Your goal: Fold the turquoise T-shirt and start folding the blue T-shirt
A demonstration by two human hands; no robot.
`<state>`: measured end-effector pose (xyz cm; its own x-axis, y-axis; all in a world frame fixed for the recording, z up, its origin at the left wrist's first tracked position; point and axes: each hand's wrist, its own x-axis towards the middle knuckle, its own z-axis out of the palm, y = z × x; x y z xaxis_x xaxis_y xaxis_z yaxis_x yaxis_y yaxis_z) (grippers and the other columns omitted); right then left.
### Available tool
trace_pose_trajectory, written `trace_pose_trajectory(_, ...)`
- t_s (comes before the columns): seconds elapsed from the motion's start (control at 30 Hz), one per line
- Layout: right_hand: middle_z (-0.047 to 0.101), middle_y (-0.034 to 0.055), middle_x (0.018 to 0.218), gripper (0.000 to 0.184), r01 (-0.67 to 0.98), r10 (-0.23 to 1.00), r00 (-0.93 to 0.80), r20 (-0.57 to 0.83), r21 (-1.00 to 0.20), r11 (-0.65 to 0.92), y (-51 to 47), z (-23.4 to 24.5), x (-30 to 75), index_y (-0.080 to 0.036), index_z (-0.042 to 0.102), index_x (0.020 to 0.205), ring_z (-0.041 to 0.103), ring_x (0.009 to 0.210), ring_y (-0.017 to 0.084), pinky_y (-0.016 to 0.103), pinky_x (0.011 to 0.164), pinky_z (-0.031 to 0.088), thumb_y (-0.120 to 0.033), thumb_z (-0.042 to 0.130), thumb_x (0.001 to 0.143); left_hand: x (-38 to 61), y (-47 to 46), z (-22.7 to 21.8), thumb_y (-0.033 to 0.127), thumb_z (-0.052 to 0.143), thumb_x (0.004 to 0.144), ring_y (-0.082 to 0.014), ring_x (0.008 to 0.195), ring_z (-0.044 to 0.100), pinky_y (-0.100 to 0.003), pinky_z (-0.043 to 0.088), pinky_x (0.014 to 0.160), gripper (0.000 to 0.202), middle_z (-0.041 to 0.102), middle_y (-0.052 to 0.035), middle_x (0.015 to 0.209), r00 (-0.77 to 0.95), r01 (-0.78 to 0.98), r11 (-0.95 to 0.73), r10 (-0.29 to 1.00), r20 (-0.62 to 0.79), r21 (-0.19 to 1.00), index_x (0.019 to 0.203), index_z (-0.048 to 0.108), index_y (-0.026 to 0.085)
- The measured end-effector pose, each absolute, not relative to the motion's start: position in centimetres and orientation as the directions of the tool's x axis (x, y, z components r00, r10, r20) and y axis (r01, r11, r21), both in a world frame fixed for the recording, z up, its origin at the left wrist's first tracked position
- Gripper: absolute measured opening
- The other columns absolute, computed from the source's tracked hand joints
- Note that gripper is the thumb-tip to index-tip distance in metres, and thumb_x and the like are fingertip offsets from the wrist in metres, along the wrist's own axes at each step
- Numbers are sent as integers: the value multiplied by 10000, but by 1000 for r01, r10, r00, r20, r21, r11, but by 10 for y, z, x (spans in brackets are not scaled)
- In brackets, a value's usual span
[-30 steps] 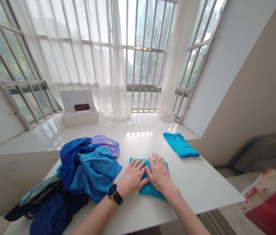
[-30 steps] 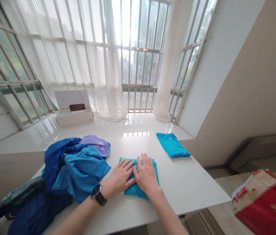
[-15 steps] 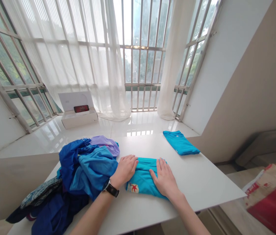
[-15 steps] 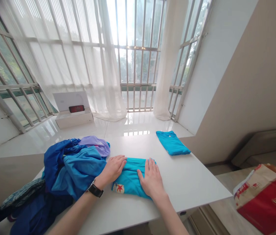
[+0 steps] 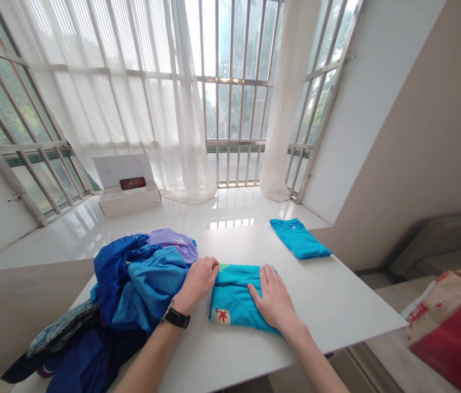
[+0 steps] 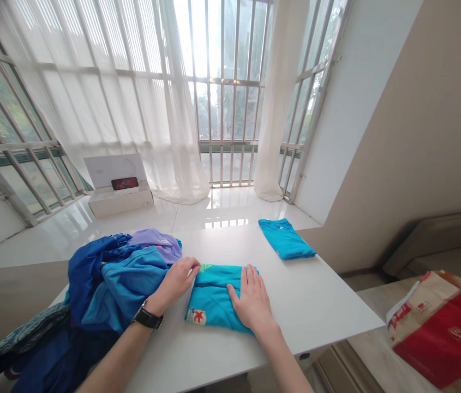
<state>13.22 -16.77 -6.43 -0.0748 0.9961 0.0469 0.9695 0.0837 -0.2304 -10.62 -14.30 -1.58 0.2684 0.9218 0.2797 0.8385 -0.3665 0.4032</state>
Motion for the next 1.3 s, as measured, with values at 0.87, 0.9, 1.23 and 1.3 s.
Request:
trace_pose_trajectory(0.87,483,172,1479,621,919,937,-188,295,-285,274,-149,-59,149,-99,510,1400,417,1379,304,445,1149,338,-514,403,951,-107,-135,-38,425,671,767,-133,624,487,-236,370,558,428,498,82,670,367,516,-194,930,-11,834,1079,467,214)
trace_pose_trajectory(0.9,544,163,1410,546,908,916,-193,353,-289,303,-153,-57,150,-124,568,1331,472,1322,299,440,1117,374,-486,414,953,-109,-135,-39,409,700,735,-136,635,503,-237,383,561,466,516,80,687,378,509,-191,926,-19,839,1080,452,217)
trace_pose_trajectory(1.23,678,85,1065,287,813,892,-217,397,-432,390,-183,-57,160,-223,663,999,606,1006,236,379,918,479,-403,441,981,-111,-140,-23,419,689,697,-149,635,521,-259,387,564,266,576,23,662,363,595,-193,931,-47,780,728,581,178)
trace_pose_trajectory(1.3,669,102,1146,325,818,897,-204,393,-436,376,-183,-60,161,-210,668,1084,592,1076,252,395,969,465,-415,438,981,-111,-141,-20,412,684,699,-149,632,527,-260,383,566,254,595,13,659,398,591,-203,915,-63,781,689,615,168)
